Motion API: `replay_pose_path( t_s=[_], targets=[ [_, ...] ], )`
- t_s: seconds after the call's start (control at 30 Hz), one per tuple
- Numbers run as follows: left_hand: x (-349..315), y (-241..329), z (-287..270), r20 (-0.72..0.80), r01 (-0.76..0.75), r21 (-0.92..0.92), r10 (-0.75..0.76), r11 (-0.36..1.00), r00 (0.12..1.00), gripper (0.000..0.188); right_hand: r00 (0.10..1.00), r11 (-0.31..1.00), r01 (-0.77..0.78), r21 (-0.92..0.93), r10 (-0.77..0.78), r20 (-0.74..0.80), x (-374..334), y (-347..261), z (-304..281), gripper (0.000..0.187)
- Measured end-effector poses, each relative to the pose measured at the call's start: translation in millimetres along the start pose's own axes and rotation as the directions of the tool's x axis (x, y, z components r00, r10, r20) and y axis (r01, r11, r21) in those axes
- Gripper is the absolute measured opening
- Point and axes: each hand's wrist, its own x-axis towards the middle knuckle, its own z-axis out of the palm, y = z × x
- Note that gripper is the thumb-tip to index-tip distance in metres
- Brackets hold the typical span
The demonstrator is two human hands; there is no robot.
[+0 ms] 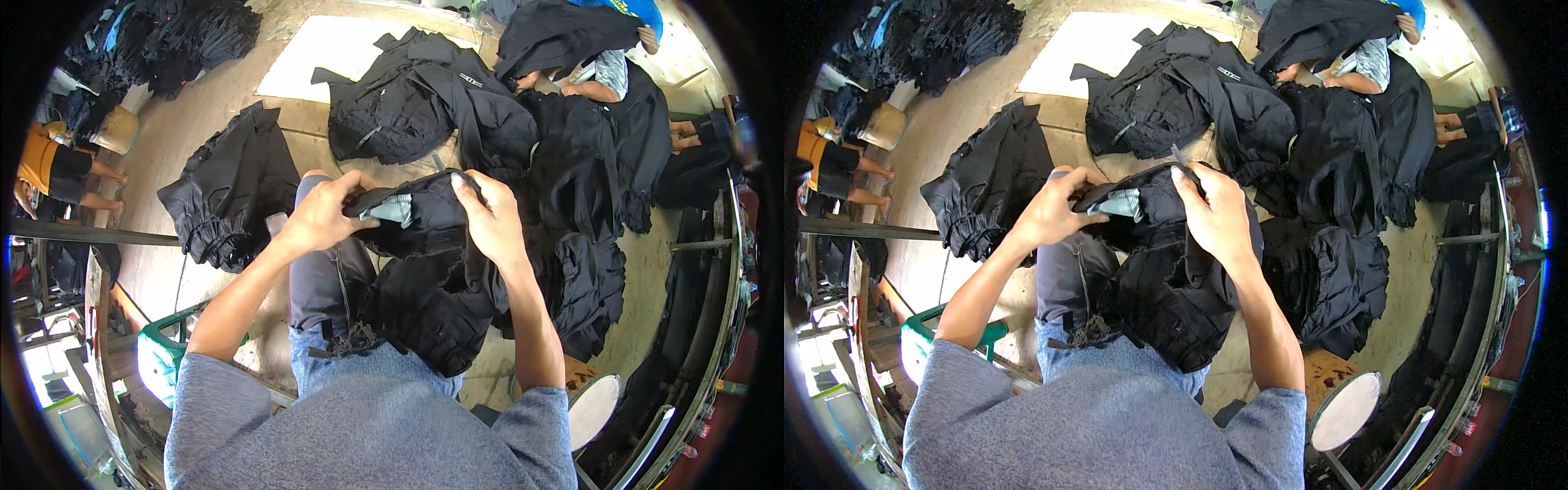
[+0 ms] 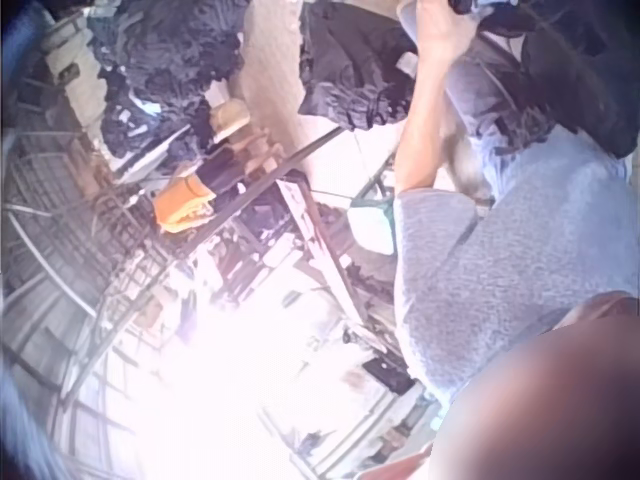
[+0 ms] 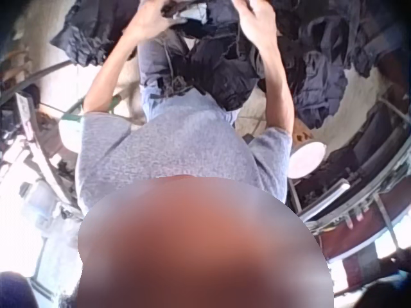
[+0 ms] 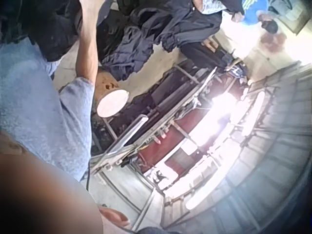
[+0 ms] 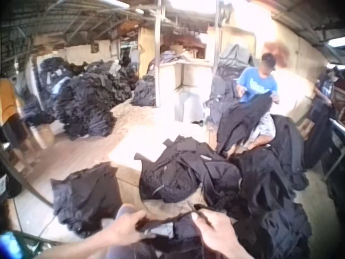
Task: The person uses red-handled scissors to trim loose threads and excess fabric from black garments. They repeatedly pick up items, cut specific areas, and place the garments back on the pile.
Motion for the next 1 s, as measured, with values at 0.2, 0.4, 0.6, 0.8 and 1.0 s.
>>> replay_pose_path(
  t_s=[0.2,0.4,0.6,0.8,1.0],
  targets=[
    [4,-4,-29,0.236,0.038,-0.240,0.020,0.970,0.972,0.038,1.000,0.999,-0.008,-0.039,0.008,0.009,-6,1,-5,0.037],
    [-1,6,-33,0.234,-0.048,-0.069,0.062,0.997,0.970,0.050,1.000,0.999,-0.001,-0.041,0.000,-0.004,-10,0,1,0.035],
    [-2,8,-16,-0.276,-0.290,0.067,0.297,0.955,0.914,0.076,0.899,0.978,0.041,-0.205,-0.126,-0.419,27,38,-100,0.034],
    [-39,-30,38,0.380,-0.204,-0.052,0.208,0.978,0.901,0.064,0.563,0.564,-0.303,-0.769,-0.545,-0.621,11,125,-412,0.042],
    [-82,-44,90,0.489,-0.199,-0.074,0.209,0.977,0.847,0.091,0.187,0.375,-0.647,-0.663,-0.766,-0.616,-125,55,-723,0.059]
  ],
)
